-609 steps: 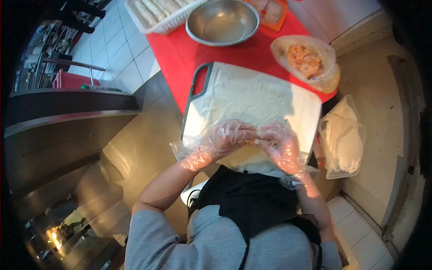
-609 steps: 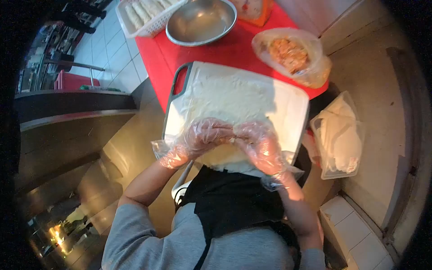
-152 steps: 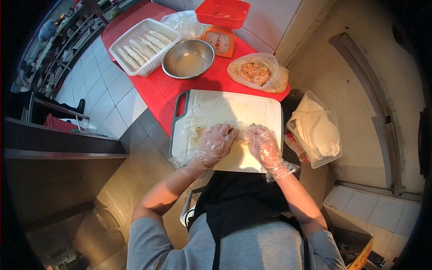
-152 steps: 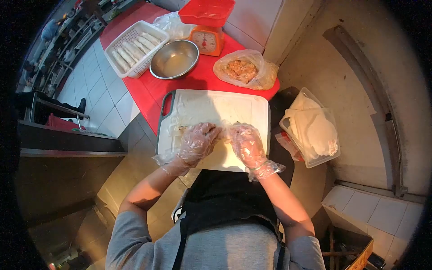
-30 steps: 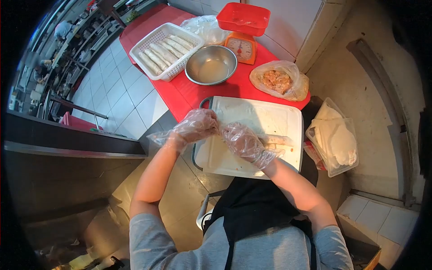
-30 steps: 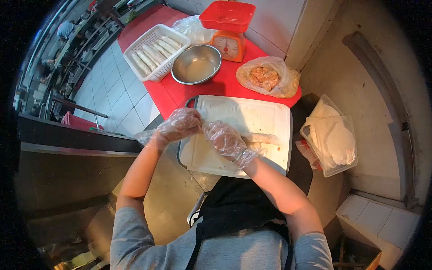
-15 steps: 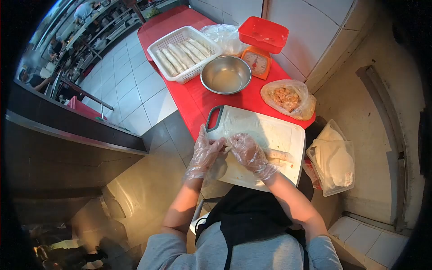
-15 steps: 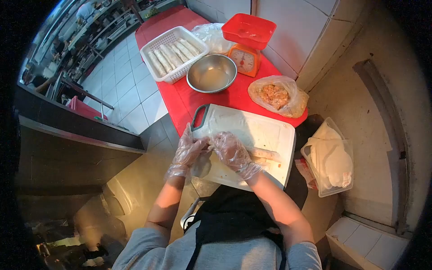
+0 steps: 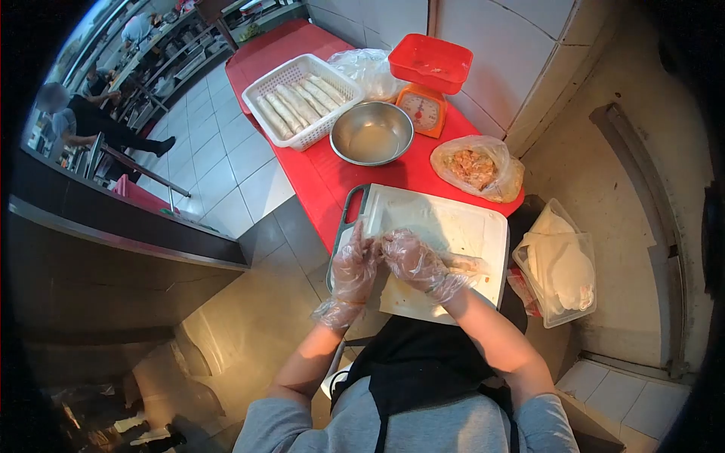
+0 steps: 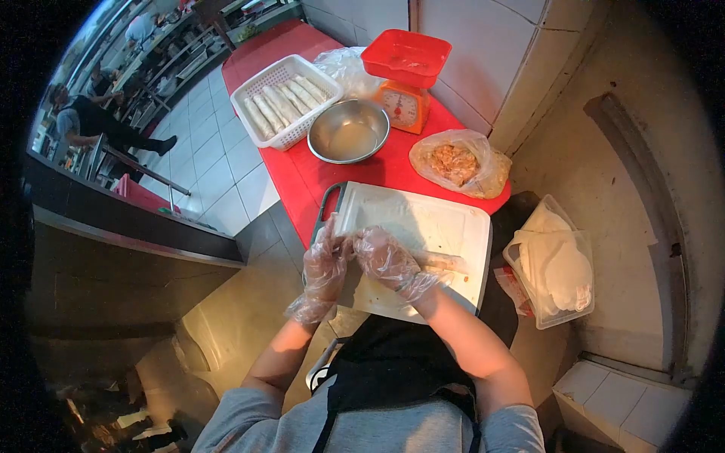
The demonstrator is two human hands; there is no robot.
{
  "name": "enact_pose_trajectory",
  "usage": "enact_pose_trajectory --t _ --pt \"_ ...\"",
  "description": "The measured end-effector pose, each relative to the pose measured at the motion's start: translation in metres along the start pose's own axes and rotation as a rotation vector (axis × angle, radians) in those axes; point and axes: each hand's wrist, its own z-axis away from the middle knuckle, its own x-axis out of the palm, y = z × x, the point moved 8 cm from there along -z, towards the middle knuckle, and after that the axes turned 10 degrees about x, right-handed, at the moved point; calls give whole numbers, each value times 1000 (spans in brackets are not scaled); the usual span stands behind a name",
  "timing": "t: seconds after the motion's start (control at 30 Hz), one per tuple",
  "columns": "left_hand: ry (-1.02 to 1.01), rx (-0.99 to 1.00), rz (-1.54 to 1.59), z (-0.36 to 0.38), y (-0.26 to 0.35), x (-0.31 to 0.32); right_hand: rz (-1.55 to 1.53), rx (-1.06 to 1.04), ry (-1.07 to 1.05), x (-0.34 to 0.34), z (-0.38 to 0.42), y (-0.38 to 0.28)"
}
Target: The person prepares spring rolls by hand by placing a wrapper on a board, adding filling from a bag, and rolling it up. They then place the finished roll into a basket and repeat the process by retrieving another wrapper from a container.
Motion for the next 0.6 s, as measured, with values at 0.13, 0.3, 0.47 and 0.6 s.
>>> enact_pose_trajectory --t 0.13,0.3,0.47,0.6 --pt "14 153 30 11 17 7 -74 -33 -103 -5 -7 3" --pt "-79 339 19 13 17 9 -953 515 -391 -2 -7 76" --pt "-372 241 79 -1 3 5 -726 592 -298 4 -22 96" --pt "-161 -78 374 -3 -27 1 -625 520 -175 25 -24 100"
